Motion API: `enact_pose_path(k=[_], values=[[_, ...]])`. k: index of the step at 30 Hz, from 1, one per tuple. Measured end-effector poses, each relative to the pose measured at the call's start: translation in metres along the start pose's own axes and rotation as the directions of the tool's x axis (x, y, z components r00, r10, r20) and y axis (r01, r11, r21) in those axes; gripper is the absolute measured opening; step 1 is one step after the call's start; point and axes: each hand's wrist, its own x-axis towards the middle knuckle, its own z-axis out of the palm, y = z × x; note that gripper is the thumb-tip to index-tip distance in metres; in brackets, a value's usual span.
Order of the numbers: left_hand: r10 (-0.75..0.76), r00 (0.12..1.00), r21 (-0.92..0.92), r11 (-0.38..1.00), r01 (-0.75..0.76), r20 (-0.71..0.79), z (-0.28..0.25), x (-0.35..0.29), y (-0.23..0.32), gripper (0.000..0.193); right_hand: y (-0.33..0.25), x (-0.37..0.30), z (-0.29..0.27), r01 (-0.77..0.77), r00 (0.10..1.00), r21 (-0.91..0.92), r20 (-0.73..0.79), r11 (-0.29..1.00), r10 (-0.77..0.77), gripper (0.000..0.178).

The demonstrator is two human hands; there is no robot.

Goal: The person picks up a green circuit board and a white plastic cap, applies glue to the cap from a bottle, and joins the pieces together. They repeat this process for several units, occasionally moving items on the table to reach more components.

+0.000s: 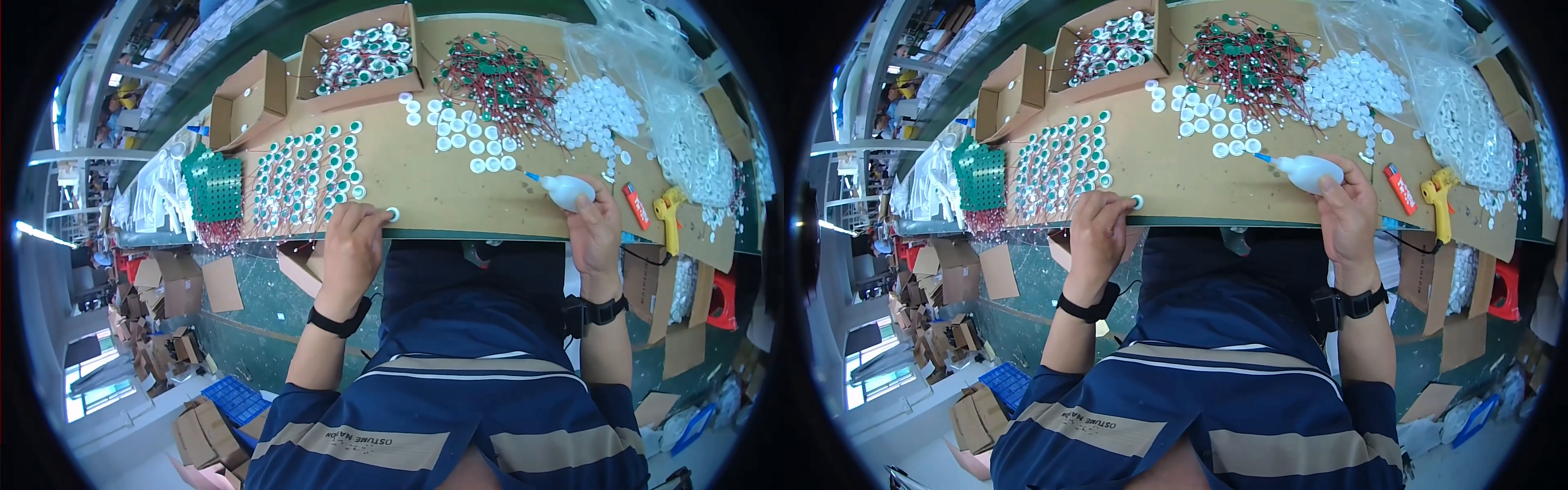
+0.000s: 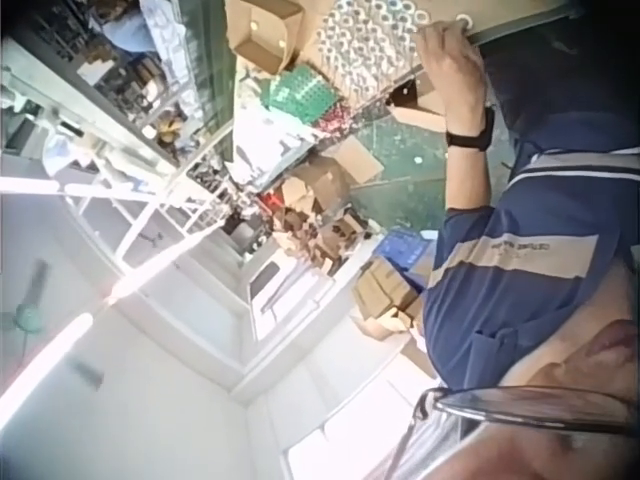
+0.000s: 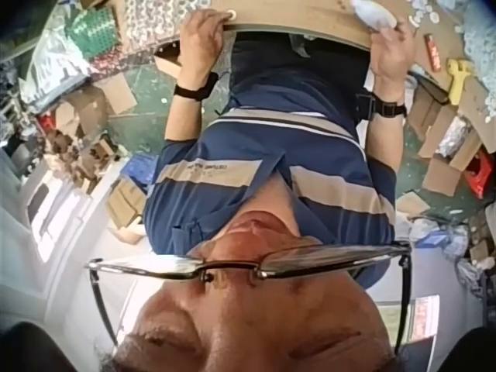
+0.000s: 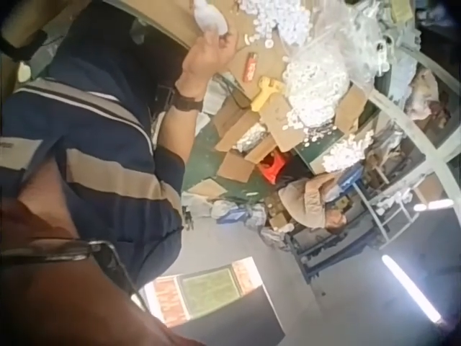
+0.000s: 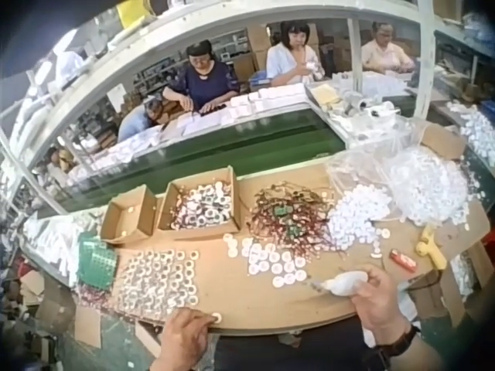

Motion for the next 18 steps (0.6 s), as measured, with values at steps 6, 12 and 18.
enact_pose_path(k=[6,12,18], values=[[-0.067,0.996,0.179,0.981,0.076,-0.052,-0.016,-0.014,-0.017,0.026,0.001,0.0,0.004,0.021,1.0,0.002,-0.018,1.0,-0.021,0.045],[-0.096,0.991,0.266,0.957,0.118,-0.095,-0.015,-0.013,-0.021,0.023,-0.003,-0.001,0.004,-0.007,0.999,0.02,-0.04,1.0,0.008,0.047],[-0.098,0.985,0.313,0.94,0.139,-0.143,-0.012,-0.012,-0.021,0.022,-0.015,-0.004,0.008,0.001,0.999,-0.016,-0.034,1.0,-0.001,0.046]])
